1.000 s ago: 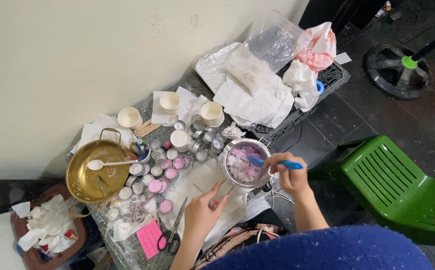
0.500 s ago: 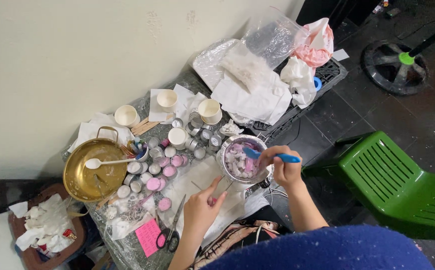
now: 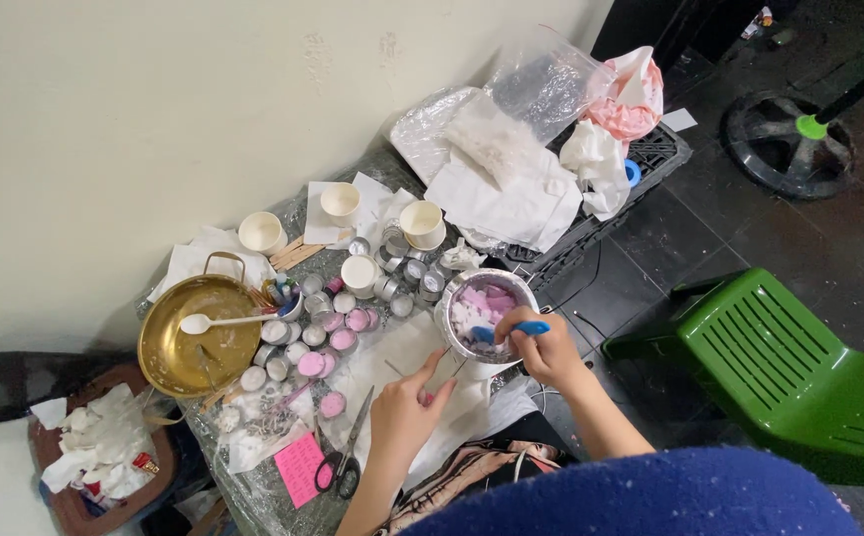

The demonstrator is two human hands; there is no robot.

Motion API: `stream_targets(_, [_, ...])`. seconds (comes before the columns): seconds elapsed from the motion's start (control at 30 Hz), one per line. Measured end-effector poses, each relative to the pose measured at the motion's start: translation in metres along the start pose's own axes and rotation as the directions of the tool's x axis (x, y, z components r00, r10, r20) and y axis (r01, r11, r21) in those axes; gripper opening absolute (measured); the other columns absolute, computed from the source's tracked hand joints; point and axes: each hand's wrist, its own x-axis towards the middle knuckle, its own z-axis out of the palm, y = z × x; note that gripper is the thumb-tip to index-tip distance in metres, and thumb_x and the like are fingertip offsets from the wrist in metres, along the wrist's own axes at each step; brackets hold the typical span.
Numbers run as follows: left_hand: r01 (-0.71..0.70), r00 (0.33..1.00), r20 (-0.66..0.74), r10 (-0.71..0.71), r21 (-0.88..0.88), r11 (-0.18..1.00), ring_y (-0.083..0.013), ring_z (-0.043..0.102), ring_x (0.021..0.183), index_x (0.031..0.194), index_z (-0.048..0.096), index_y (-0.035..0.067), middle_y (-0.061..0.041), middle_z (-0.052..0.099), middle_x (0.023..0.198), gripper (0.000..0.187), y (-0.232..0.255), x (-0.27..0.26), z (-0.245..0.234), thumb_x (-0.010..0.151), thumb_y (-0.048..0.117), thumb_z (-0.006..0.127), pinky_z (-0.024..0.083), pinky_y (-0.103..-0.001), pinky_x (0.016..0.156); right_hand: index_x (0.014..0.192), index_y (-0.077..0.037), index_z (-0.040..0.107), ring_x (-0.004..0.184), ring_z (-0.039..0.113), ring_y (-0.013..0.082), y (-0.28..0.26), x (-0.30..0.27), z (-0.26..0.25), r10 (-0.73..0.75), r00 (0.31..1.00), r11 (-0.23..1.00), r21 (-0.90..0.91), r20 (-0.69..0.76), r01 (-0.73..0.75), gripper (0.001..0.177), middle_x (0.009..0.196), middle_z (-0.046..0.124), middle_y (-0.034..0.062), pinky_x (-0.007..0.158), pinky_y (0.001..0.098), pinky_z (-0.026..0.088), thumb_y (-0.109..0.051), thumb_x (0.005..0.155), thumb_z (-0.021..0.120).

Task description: The recorder cuts a piece of pink candle wax and stirs it in a melting pot on an electric hot plate.

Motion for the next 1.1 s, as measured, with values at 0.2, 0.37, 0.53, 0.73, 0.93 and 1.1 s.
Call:
stream_targets(0.2, [-0.023, 0.999, -0.029, 0.023, -0.008, 1.000, -0.0252, 0.063, 0.049, 0.136, 0.066, 0.035, -0.005, 0.058, 0.053, 0.052, -0.001, -0.003, 0.003, 0.085, 0.043, 0.072, 0.050, -0.041, 0.052, 0.104, -0.003, 0.063, 0.066, 0.070, 0.0110, 0.009, -0.009, -0.007, 0.131, 0.978, 0.987, 0.109, -0.163, -0.114, 0.029, 0.089, 0.076, 0.0056, 0.062, 0.0262, 0.057, -0.025, 0.109, 0.044])
stream_targets(0.37, [0.014, 1.000, -0.021, -0.015, -0.012, 1.000, -0.0255, 0.064, 0.050, 0.135, 0.066, 0.036, -0.005, 0.059, 0.053, 0.051, 0.002, -0.005, 0.003, 0.085, 0.045, 0.072, 0.050, -0.041, 0.052, 0.109, -0.001, 0.061, 0.073, 0.071, 0.0119, 0.012, -0.008, 0.005, 0.117, 0.969, 0.977, 0.200, -0.219, -0.073, 0.033, 0.095, 0.076, 0.0085, 0.067, 0.0265, 0.058, -0.030, 0.111, 0.044])
stream_targets(0.53, [-0.009, 0.997, -0.073, 0.009, 0.003, 1.000, -0.0243, 0.065, 0.052, 0.134, 0.067, 0.036, -0.004, 0.061, 0.054, 0.050, 0.001, -0.005, 0.010, 0.085, 0.047, 0.072, 0.051, -0.041, 0.052, 0.107, -0.001, 0.062, 0.073, 0.072, 0.0139, 0.003, -0.005, 0.002, 0.151, 0.984, 0.981, 0.137, -0.096, -0.138, 0.035, 0.093, 0.077, 0.0116, 0.068, 0.0273, 0.058, -0.030, 0.110, 0.044])
stream_targets(0.73, [0.033, 0.996, -0.088, -0.031, 0.020, 0.999, -0.0261, 0.065, 0.051, 0.133, 0.067, 0.038, -0.006, 0.060, 0.051, 0.050, 0.000, -0.007, 0.015, 0.084, 0.049, 0.071, 0.051, -0.042, 0.053, 0.111, -0.003, 0.054, 0.076, 0.071, 0.0116, 0.002, 0.000, 0.001, 0.114, 0.971, 0.926, 0.377, -0.211, -0.027, 0.024, 0.099, 0.076, 0.0086, 0.069, 0.0268, 0.058, -0.025, 0.109, 0.045])
stream_targets(0.93, [-0.007, 0.989, -0.147, 0.013, 0.044, 0.999, -0.0266, 0.064, 0.051, 0.133, 0.068, 0.038, -0.006, 0.060, 0.053, 0.051, 0.002, -0.016, 0.016, 0.084, 0.049, 0.070, 0.050, -0.041, 0.053, 0.108, -0.002, 0.061, 0.076, 0.073, 0.0132, -0.043, 0.008, -0.005, 0.213, 0.974, 0.976, 0.058, -0.071, -0.209, 0.022, 0.098, 0.076, 0.0092, 0.067, 0.0272, 0.056, -0.021, 0.106, 0.049])
stream_targets(1.1, [0.065, 0.990, -0.125, -0.065, 0.002, 0.998, -0.0258, 0.066, 0.053, 0.134, 0.066, 0.039, -0.007, 0.060, 0.054, 0.054, -0.009, -0.017, 0.028, 0.082, 0.051, 0.072, 0.051, -0.042, 0.056, 0.110, -0.002, 0.062, 0.081, 0.074, 0.0137, -0.001, -0.007, 0.009, 0.209, 0.959, 0.942, 0.304, -0.191, -0.145, 0.025, 0.096, 0.075, 0.0093, 0.070, 0.0285, 0.059, -0.023, 0.106, 0.048])
